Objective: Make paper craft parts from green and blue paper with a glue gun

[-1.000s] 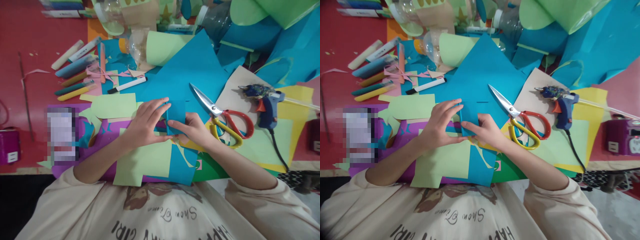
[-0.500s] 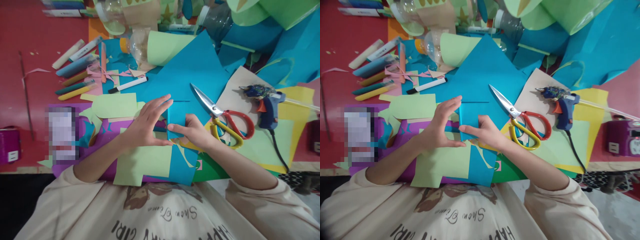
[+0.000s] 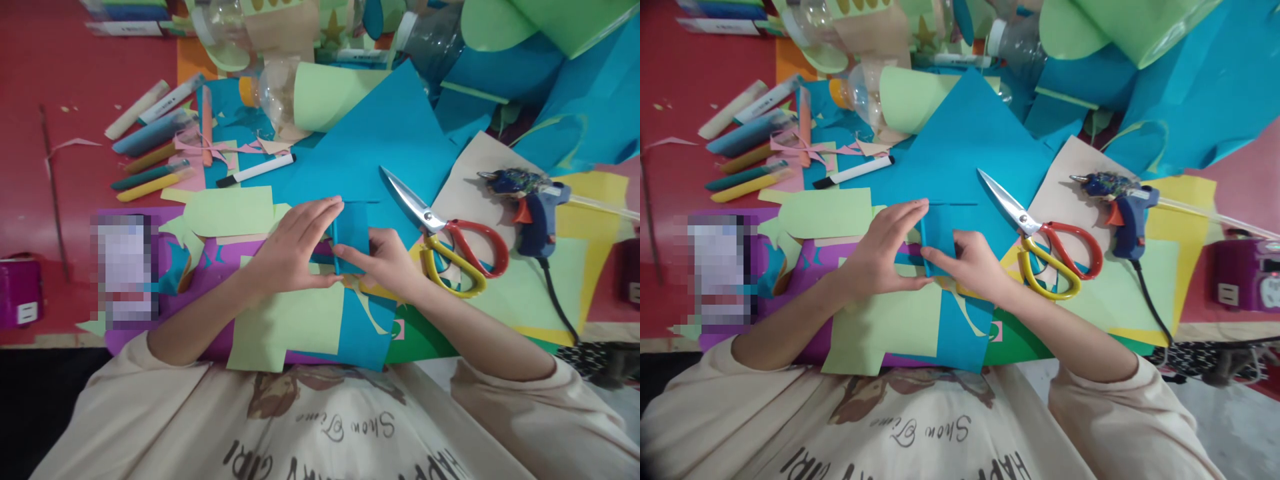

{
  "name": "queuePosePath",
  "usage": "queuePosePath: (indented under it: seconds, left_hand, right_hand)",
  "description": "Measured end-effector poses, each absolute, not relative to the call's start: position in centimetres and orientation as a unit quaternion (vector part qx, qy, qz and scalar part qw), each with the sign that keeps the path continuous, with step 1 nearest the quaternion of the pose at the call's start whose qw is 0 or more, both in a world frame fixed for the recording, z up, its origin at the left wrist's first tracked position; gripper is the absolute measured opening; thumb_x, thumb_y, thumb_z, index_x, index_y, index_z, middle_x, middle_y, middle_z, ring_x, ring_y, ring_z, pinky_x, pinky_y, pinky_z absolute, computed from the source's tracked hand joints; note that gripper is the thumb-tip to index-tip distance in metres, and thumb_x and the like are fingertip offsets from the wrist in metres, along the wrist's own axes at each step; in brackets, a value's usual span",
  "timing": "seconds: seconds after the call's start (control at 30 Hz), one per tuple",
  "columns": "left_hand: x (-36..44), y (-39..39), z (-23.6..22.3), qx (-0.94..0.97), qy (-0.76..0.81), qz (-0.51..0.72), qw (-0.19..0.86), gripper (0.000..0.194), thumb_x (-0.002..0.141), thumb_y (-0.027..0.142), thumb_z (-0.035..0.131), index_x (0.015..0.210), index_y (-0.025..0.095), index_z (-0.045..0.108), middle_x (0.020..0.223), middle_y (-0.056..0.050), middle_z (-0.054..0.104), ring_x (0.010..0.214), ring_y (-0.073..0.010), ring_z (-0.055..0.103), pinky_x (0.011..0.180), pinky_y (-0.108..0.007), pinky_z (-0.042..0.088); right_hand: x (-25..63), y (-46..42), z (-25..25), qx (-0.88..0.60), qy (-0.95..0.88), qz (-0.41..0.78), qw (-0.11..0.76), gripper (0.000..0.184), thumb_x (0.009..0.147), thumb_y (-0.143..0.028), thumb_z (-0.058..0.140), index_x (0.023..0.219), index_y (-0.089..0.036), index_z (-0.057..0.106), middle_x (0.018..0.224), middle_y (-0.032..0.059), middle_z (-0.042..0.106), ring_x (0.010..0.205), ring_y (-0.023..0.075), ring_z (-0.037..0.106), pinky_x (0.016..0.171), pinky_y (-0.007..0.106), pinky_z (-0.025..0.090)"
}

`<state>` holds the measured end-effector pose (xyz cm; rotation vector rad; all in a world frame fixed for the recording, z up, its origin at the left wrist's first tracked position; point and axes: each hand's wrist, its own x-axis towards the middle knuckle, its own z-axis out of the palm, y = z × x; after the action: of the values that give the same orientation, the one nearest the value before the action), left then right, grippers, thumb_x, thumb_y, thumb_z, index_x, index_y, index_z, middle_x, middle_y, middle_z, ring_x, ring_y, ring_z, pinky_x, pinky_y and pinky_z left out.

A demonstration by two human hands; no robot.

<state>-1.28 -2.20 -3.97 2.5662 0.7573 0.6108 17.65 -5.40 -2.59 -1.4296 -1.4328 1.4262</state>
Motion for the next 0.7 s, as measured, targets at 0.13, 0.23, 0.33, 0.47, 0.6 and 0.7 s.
queuePosePath:
  seconds: [0.13, 0.23, 0.33, 0.47, 0.6, 0.7]
  left_hand:
    - [-1.16, -2.34, -4.09, 0.929, 0.257, 0.220, 0.148, 0.090, 0.082, 0.051, 0.062, 0.148, 0.009, 0.018, 0.142, -0.025, 0.044, 0.134, -0.0344, 0.042, 0.108, -0.047, 0.037]
    - [-1.14, -2.40, -4.10, 0.930, 0.257, 0.222, 0.139, 0.090, 0.082, 0.051, 0.062, 0.149, 0.010, 0.017, 0.142, -0.024, 0.045, 0.134, -0.0342, 0.042, 0.108, -0.047, 0.037]
    - [-1.19, -2.36, -4.07, 0.925, 0.258, 0.225, 0.162, 0.089, 0.083, 0.052, 0.060, 0.150, 0.012, 0.015, 0.144, -0.023, 0.043, 0.135, -0.0336, 0.041, 0.107, -0.047, 0.038]
    - [-1.27, -2.22, -4.16, 0.914, 0.258, 0.227, 0.217, 0.091, 0.085, 0.059, 0.053, 0.151, 0.019, 0.007, 0.149, -0.021, 0.037, 0.139, -0.0339, 0.036, 0.108, -0.051, 0.036]
    - [-1.30, -2.13, -4.41, 0.900, 0.252, 0.249, 0.255, 0.095, 0.082, 0.066, 0.053, 0.152, 0.023, 0.003, 0.151, -0.019, 0.034, 0.140, -0.0356, 0.033, 0.109, -0.053, 0.035]
    - [-1.31, -2.14, -4.54, 0.891, 0.257, 0.269, 0.259, 0.097, 0.082, 0.066, 0.053, 0.152, 0.024, 0.000, 0.150, -0.018, 0.035, 0.140, -0.0334, 0.035, 0.109, -0.052, 0.037]
  right_hand:
    - [17.64, -5.65, -3.18, -0.573, -0.586, 0.486, 0.304, 0.045, 0.076, -0.043, 0.067, 0.050, -0.021, 0.037, 0.046, -0.0065, 0.037, 0.045, 0.0053, 0.027, 0.044, 0.025, 0.021]
    - [17.60, -5.60, -3.18, -0.571, -0.584, 0.493, 0.298, 0.046, 0.077, -0.044, 0.066, 0.050, -0.020, 0.037, 0.046, -0.0065, 0.037, 0.045, 0.0053, 0.028, 0.043, 0.025, 0.022]
    - [17.56, -5.45, -2.96, -0.542, -0.564, 0.539, 0.313, 0.043, 0.078, -0.045, 0.064, 0.052, -0.020, 0.040, 0.049, -0.0059, 0.039, 0.046, 0.0058, 0.031, 0.043, 0.024, 0.026]
    - [17.48, -5.41, -2.77, -0.503, -0.501, 0.621, 0.332, 0.047, 0.076, -0.053, 0.066, 0.053, -0.020, 0.041, 0.049, -0.0064, 0.039, 0.047, 0.0055, 0.031, 0.042, 0.022, 0.027]
    - [17.43, -5.51, -2.71, -0.507, -0.425, 0.682, 0.313, 0.046, 0.069, -0.056, 0.072, 0.055, -0.019, 0.049, 0.049, -0.0053, 0.046, 0.044, 0.0061, 0.040, 0.040, 0.022, 0.034]
    - [17.43, -5.45, -2.58, -0.482, -0.400, 0.714, 0.312, 0.041, 0.070, -0.056, 0.071, 0.063, -0.018, 0.060, 0.054, -0.0016, 0.057, 0.046, 0.0086, 0.049, 0.044, 0.023, 0.041]
